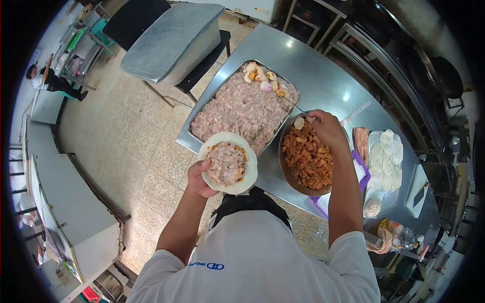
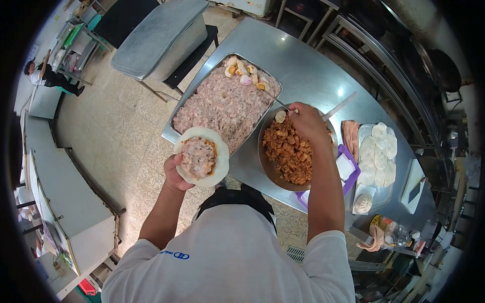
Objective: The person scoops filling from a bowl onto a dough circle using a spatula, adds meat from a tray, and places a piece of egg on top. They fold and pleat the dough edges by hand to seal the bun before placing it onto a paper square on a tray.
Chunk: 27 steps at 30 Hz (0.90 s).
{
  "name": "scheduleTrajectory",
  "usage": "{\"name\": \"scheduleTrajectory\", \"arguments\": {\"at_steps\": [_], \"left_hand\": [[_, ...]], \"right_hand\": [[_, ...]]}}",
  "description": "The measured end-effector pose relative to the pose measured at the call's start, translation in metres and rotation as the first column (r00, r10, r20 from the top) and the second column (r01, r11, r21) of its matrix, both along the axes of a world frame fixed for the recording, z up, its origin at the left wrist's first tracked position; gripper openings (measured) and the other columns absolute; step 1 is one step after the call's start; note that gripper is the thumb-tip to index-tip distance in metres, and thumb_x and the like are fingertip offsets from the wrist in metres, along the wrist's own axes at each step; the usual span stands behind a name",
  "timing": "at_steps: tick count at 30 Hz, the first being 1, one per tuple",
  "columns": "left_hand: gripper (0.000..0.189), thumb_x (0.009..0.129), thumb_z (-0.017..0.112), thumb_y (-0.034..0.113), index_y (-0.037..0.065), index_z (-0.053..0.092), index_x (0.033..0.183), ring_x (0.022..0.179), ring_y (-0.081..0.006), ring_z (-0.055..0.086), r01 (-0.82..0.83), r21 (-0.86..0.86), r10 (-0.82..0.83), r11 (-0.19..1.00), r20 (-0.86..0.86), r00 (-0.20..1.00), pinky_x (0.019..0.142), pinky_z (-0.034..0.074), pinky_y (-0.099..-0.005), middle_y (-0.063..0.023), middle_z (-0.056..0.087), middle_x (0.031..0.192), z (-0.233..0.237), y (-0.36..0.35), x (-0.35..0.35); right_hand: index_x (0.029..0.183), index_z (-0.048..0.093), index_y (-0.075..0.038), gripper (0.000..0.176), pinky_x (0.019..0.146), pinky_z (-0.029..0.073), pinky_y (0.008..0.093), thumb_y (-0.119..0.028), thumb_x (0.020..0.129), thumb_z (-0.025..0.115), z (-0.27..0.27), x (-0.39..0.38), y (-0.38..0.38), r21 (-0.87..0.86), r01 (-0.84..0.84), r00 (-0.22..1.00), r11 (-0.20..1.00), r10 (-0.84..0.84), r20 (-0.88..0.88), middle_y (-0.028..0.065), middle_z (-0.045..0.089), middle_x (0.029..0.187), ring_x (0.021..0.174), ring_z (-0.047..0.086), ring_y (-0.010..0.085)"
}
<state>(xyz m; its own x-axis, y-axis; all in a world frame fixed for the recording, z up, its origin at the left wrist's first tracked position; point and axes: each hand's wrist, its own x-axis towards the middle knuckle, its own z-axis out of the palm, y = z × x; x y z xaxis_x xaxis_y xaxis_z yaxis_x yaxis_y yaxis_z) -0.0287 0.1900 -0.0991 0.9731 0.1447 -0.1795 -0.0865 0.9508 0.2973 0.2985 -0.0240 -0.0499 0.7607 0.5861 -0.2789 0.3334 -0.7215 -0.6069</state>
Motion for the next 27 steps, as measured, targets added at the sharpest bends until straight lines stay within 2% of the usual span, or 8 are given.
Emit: {"name": "scheduleTrajectory", "arguments": {"at_steps": [3, 5, 8, 11, 15, 17, 23, 27], "left_hand": [[0.079, 0.084, 0.075, 0.033, 0.001, 0.042, 0.148, 0.131, -0.0397, 0.055, 0.01, -0.027, -0.01, 1.0, -0.009, 1.0, 0.11, 0.044, -0.0576, -0.0215, 0.054, 0.143, -0.002, -0.003, 0.007], [0.078, 0.084, 0.075, 0.033, 0.002, 0.042, 0.148, 0.131, -0.0391, 0.055, 0.001, -0.058, -0.001, 0.998, 0.007, 1.0, 0.111, 0.044, -0.0569, -0.0213, 0.054, 0.144, 0.001, -0.007, 0.015], [0.078, 0.084, 0.075, 0.032, 0.002, 0.041, 0.148, 0.131, -0.0379, 0.055, -0.012, -0.006, 0.012, 1.0, -0.008, 1.0, 0.111, 0.045, -0.055, -0.021, 0.053, 0.144, -0.01, -0.006, 0.024], [0.074, 0.086, 0.073, 0.028, 0.001, 0.041, 0.147, 0.131, -0.0366, 0.056, -0.006, 0.055, 0.006, 0.998, -0.005, 1.0, 0.112, 0.046, -0.0524, -0.0213, 0.054, 0.143, -0.013, -0.002, 0.037], [0.063, 0.091, 0.066, 0.022, -0.002, 0.043, 0.144, 0.125, -0.0355, 0.06, -0.042, -0.055, 0.041, 0.998, -0.014, 0.999, 0.11, 0.048, -0.0504, -0.0215, 0.058, 0.138, -0.015, -0.001, 0.051], [0.062, 0.091, 0.066, 0.021, -0.002, 0.045, 0.144, 0.125, -0.0353, 0.06, -0.017, -0.098, 0.018, 0.995, 0.018, 1.0, 0.11, 0.048, -0.0502, -0.0216, 0.058, 0.138, -0.015, 0.001, 0.055], [0.061, 0.092, 0.067, 0.024, 0.0, 0.046, 0.143, 0.123, -0.0349, 0.062, -0.016, -0.139, 0.019, 0.99, 0.022, 1.0, 0.108, 0.05, -0.0503, -0.0205, 0.06, 0.137, -0.006, -0.002, 0.053], [0.06, 0.092, 0.069, 0.024, -0.001, 0.046, 0.142, 0.122, -0.0345, 0.063, 0.057, -0.091, -0.053, 0.994, 0.046, 0.998, 0.107, 0.051, -0.0497, -0.0205, 0.061, 0.135, -0.007, 0.002, 0.039]], "right_hand": [[0.113, 0.069, -0.004, 0.024, 0.063, 0.051, 0.0385, -0.018, 0.094, 0.061, -0.001, -0.001, -0.002, 0.015, 0.051, 0.999, 0.999, -0.051, -0.009, 0.0146, 0.068, 0.073, 0.058, 0.065, 0.024], [0.115, 0.07, -0.006, 0.028, 0.076, 0.051, 0.0363, -0.02, 0.092, 0.065, -0.004, 0.002, 0.002, -0.07, 0.04, 0.999, 0.997, -0.037, 0.032, 0.0128, 0.072, 0.089, 0.081, 0.068, 0.0218], [0.113, 0.069, -0.004, 0.025, 0.078, 0.052, 0.0421, -0.014, 0.091, 0.065, -0.03, 0.004, -0.003, 0.056, -0.002, 0.982, 0.998, -0.008, 0.187, 0.0186, 0.072, 0.091, 0.084, 0.07, 0.0319], [0.113, 0.069, -0.004, 0.026, 0.079, 0.052, 0.0415, -0.012, 0.089, 0.067, -0.016, -0.012, -0.006, 0.086, 0.031, 0.983, 0.996, -0.046, 0.18, 0.0183, 0.072, 0.096, 0.087, 0.07, 0.0317], [0.113, 0.069, -0.004, 0.026, 0.078, 0.053, 0.0407, -0.01, 0.087, 0.068, 0.015, -0.051, -0.011, 0.18, -0.017, 0.971, 0.984, -0.027, 0.237, 0.0176, 0.072, 0.093, 0.085, 0.07, 0.031], [0.116, 0.069, -0.007, 0.029, 0.07, 0.051, 0.0336, -0.01, 0.087, 0.072, 0.033, -0.074, -0.011, 0.15, 0.006, 0.987, 0.989, -0.03, 0.158, 0.0105, 0.07, 0.09, 0.075, 0.065, 0.0201], [0.112, 0.068, -0.005, 0.025, 0.07, 0.053, 0.0372, -0.005, 0.087, 0.07, 0.057, -0.156, 0.0, 0.363, -0.186, 0.972, 0.913, 0.118, 0.202, 0.0136, 0.068, 0.092, 0.078, 0.068, 0.0293], [0.11, 0.071, -0.008, 0.028, 0.063, 0.053, 0.0381, -0.001, 0.083, 0.069, 0.06, -0.176, -0.002, 0.151, -0.247, 0.862, 0.957, 0.146, 0.485, 0.0122, 0.066, 0.089, 0.071, 0.065, 0.0278]]}}
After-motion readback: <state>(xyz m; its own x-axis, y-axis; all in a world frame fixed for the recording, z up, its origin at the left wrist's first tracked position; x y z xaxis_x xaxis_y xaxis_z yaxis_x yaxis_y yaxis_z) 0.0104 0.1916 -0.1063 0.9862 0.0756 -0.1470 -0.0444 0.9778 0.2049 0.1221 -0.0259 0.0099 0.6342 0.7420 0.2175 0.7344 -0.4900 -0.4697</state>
